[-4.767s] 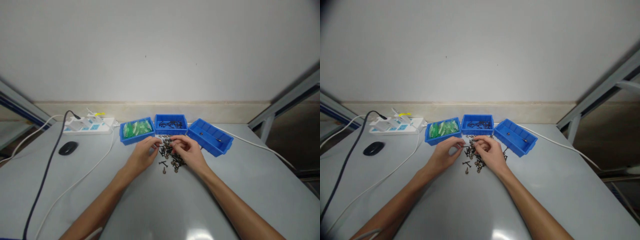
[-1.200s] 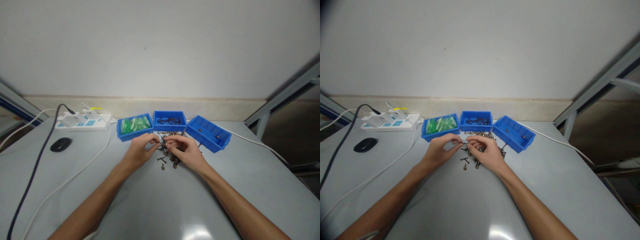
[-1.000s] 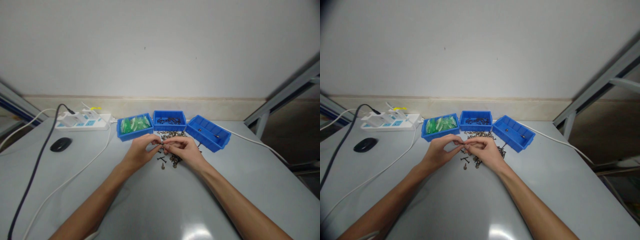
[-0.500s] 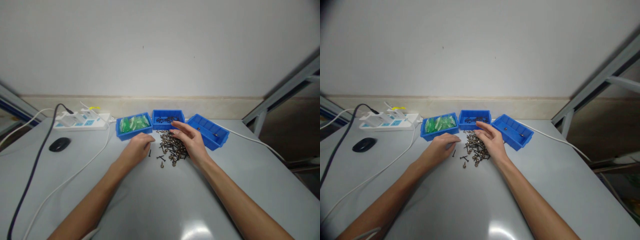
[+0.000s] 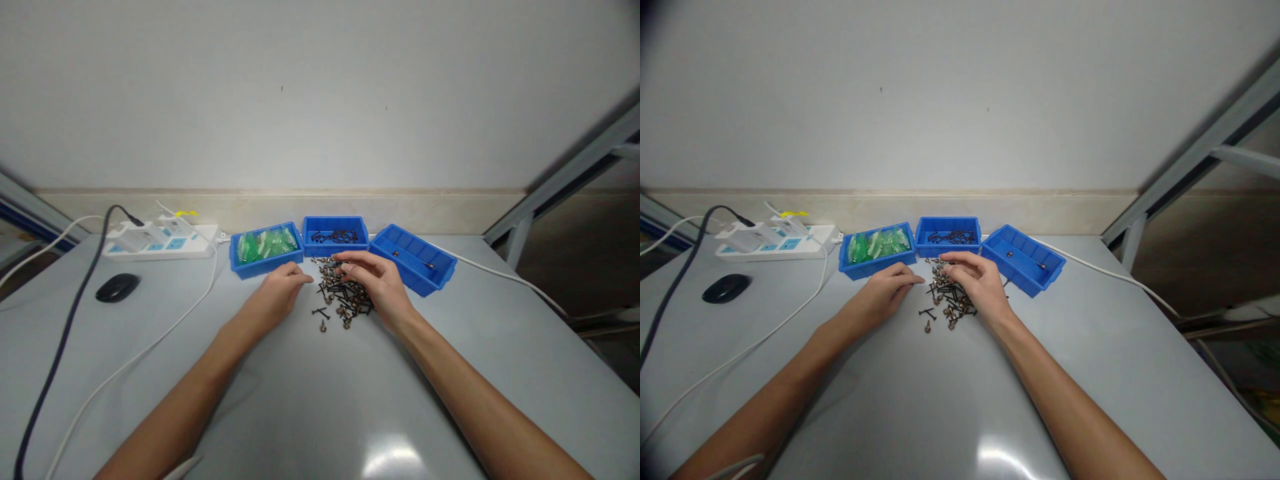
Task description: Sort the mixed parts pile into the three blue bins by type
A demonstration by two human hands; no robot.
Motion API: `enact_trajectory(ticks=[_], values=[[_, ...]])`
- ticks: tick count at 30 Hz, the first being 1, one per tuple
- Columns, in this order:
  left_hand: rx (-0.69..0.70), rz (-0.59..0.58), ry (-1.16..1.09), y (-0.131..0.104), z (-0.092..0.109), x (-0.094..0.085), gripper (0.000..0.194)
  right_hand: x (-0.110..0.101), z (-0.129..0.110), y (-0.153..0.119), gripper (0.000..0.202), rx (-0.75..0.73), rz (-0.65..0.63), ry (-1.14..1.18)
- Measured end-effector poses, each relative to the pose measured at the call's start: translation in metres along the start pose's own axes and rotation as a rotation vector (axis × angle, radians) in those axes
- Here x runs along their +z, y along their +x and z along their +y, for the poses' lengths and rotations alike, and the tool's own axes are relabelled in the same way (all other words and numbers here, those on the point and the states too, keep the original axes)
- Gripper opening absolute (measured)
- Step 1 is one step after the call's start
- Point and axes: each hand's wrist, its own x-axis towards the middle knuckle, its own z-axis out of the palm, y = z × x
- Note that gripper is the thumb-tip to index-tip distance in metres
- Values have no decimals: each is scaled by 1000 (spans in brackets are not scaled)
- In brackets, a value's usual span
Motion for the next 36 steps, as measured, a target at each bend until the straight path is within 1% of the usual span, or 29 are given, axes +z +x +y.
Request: enact_trajectory(ticks=[3, 7, 9, 11, 13, 15, 18, 26, 30, 36], values=[[28, 48, -13, 1, 4, -2, 29, 0, -1, -1, 22, 10, -4, -7], [-4, 195, -128, 6, 15, -8, 17, 0, -1, -1, 21, 16, -2, -20], [-79, 255, -266, 8, 21, -11, 11, 1, 0, -2, 20, 19, -9, -33], [-203, 299, -450, 9, 26, -11, 8, 2, 2, -2, 22, 32, -26, -57], [-340, 319, -639, 10, 30, -11, 15, 4, 4, -3, 24, 42, -73, -87], [-442, 312, -789, 11, 33, -10, 23, 6, 6, -4, 27, 47, -139, -93], [-520, 299, -901, 13, 36, -11, 32, 8, 7, -5, 29, 78, -198, -46], [-512, 278, -985, 13, 39, -12, 36, 8, 5, -4, 33, 176, -136, 65], [-472, 259, -996, 13, 39, -10, 36, 9, 4, -4, 36, 248, -127, 105], [-402, 182, -969, 11, 41, -7, 32, 8, 3, -5, 29, 342, -122, 225]])
